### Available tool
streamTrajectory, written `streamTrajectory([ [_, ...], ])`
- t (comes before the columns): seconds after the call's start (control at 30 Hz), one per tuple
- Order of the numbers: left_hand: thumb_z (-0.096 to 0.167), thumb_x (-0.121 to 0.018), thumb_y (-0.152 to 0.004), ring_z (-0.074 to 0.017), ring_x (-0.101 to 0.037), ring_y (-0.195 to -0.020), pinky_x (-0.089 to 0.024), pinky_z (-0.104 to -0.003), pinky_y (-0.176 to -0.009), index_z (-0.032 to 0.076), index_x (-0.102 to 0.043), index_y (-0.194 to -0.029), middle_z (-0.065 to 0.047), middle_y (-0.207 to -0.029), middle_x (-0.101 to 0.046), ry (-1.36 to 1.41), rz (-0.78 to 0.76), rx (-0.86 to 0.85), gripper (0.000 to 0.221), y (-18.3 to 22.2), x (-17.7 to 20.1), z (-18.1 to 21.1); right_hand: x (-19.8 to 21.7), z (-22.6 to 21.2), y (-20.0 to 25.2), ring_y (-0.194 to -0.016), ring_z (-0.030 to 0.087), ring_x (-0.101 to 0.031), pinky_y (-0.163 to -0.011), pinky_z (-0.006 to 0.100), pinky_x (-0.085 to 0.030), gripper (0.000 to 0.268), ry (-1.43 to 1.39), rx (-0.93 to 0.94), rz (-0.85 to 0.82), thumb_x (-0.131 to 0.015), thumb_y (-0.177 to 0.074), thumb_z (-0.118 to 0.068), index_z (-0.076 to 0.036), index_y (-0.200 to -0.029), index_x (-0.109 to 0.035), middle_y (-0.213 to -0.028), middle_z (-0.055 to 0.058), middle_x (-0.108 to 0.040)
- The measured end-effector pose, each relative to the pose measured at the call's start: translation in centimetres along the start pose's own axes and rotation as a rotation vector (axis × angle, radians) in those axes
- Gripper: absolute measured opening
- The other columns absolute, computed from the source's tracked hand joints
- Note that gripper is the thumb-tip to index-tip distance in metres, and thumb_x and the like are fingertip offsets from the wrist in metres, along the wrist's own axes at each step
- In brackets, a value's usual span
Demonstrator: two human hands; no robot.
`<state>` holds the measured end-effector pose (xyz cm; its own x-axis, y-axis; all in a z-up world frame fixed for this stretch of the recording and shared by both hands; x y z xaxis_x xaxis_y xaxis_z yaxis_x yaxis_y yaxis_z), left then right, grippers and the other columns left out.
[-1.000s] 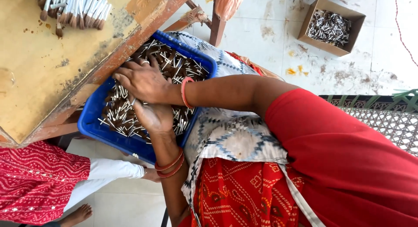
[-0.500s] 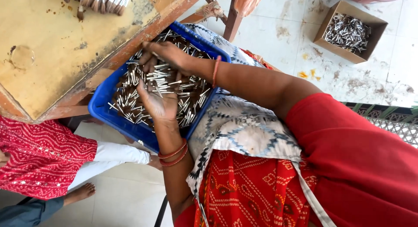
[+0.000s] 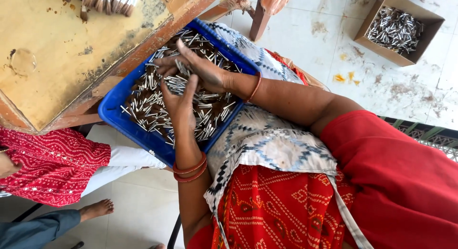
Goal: The recorder and others are sorting, bundling, and aligning small wooden sticks (possibly incense or matchstick components) in a manufacturing environment.
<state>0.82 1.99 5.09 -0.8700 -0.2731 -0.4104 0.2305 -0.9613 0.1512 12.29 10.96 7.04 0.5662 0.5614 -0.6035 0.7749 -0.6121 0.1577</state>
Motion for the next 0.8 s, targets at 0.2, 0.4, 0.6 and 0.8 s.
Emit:
streamTrajectory([
  [0.2,0.009,-0.081,-0.09,-0.0174,-0.071,-0.094,-0.063,-0.032,-0.069,0.0,-0.059,-0.132,-0.011,-0.119,-0.069,-0.21,0.204,-0.049,0.049,-0.5,0.4,0.1,-0.6,-0.8,1.3,-0.115,0.018,-0.057,-0.082,0.032,-0.058,0.107,0.031,-0.023,-0.113,-0.019,-0.084,-0.086,-0.012,-0.158,-0.043,-0.145,0.005,-0.055],
  [0.4,0.005,-0.078,-0.093,-0.0145,-0.071,-0.094,-0.065,-0.029,-0.074,0.002,-0.07,-0.12,-0.006,-0.11,-0.075,-0.144,0.17,-0.011,0.028,-0.7,0.0,0.3,0.8,-0.6,0.9,-0.111,0.014,-0.056,-0.067,0.026,-0.042,0.106,-0.075,0.087,-0.173,-0.021,-0.091,-0.086,-0.009,-0.16,-0.045,-0.147,0.009,-0.058],
  [0.6,0.0,-0.079,-0.09,-0.0149,-0.072,-0.097,-0.067,-0.031,-0.078,0.002,-0.075,-0.112,-0.008,-0.115,-0.075,-0.213,0.133,-0.055,0.023,-0.7,-1.3,1.3,1.2,-0.6,0.9,-0.128,0.019,-0.059,-0.102,0.036,-0.053,0.102,-0.102,0.135,-0.214,-0.021,-0.096,-0.083,-0.006,-0.158,-0.048,-0.148,0.014,-0.06],
  [0.8,-0.002,-0.078,-0.092,-0.0166,-0.072,-0.101,-0.068,-0.033,-0.083,0.004,-0.076,-0.113,-0.009,-0.116,-0.075,-0.293,0.109,-0.096,0.023,-0.6,-1.5,1.5,1.2,-0.9,1.1,-0.135,0.024,-0.059,-0.119,0.048,-0.049,0.094,-0.068,0.202,-0.203,-0.027,-0.1,-0.077,-0.003,-0.151,-0.054,-0.144,0.017,-0.061],
])
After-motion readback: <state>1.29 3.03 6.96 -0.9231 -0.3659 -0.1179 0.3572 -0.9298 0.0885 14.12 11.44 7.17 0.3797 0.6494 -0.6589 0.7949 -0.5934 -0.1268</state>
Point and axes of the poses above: each hand's wrist, its own y-axis away from the middle knuckle, its own x-axis out of the back of the hand, z = x × y, the point moved 1 cm from there along -y, towards the middle knuckle
